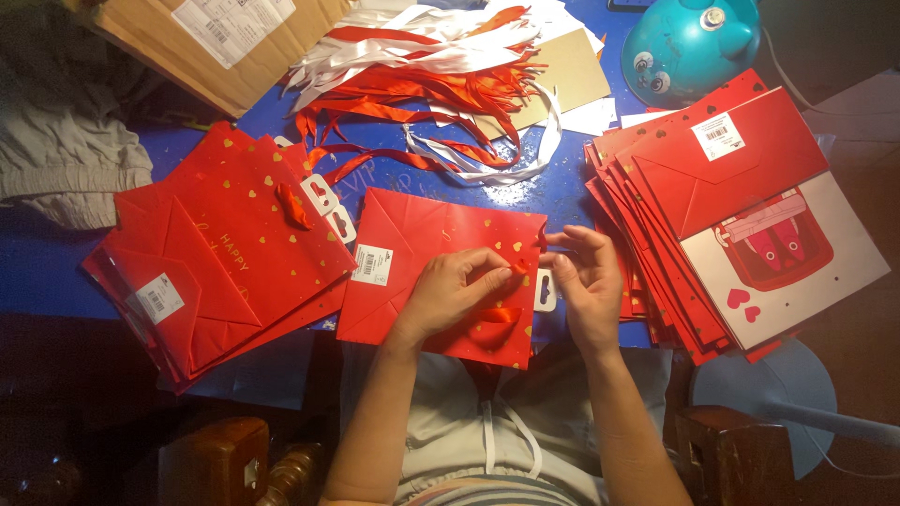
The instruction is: The person ties red and white ribbons onto red Valentine's Day gift bags. They thread the ribbon through the bag's hanging tab, pull it taut, and tie a knot or bow. The person handles multiple bags one at a time, stacking finished bags to the side.
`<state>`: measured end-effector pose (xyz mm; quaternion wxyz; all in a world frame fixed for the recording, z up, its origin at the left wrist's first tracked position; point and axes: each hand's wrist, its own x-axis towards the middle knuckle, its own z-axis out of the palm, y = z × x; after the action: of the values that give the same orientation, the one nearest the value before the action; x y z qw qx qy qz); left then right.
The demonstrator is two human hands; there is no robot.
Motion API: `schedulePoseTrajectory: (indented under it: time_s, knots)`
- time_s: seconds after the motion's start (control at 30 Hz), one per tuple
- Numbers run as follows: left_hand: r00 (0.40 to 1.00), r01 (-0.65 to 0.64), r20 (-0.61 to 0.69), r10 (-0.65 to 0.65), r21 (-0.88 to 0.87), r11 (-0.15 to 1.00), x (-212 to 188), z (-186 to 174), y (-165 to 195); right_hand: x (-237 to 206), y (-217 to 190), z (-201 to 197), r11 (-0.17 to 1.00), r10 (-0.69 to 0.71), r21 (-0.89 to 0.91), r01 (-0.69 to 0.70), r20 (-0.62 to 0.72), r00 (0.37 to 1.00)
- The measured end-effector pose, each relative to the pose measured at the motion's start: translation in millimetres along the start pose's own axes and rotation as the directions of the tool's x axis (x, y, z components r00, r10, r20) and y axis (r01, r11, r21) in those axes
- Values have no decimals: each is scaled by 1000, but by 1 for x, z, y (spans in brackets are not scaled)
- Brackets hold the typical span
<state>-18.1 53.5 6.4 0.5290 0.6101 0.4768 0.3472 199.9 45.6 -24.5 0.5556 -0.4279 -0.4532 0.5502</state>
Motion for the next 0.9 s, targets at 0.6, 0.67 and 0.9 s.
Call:
schedulePoseTrajectory:
  time_s: [0.6, 0.67, 0.9]
  knots:
    - [1000, 3, 9, -3, -28, 1000, -1, -1, -1, 7, -2, 17, 874, 40, -487, 4, 79, 996]
    - [1000, 6, 9, -6, -12, 1000, -1, -1, -1, 6, -1, 16, 828, 17, -560, 30, 79, 997]
    - [1000, 17, -5, -18, -25, 1000, -1, 1, -2, 3, -6, 14, 845, 48, -533, 35, 141, 989]
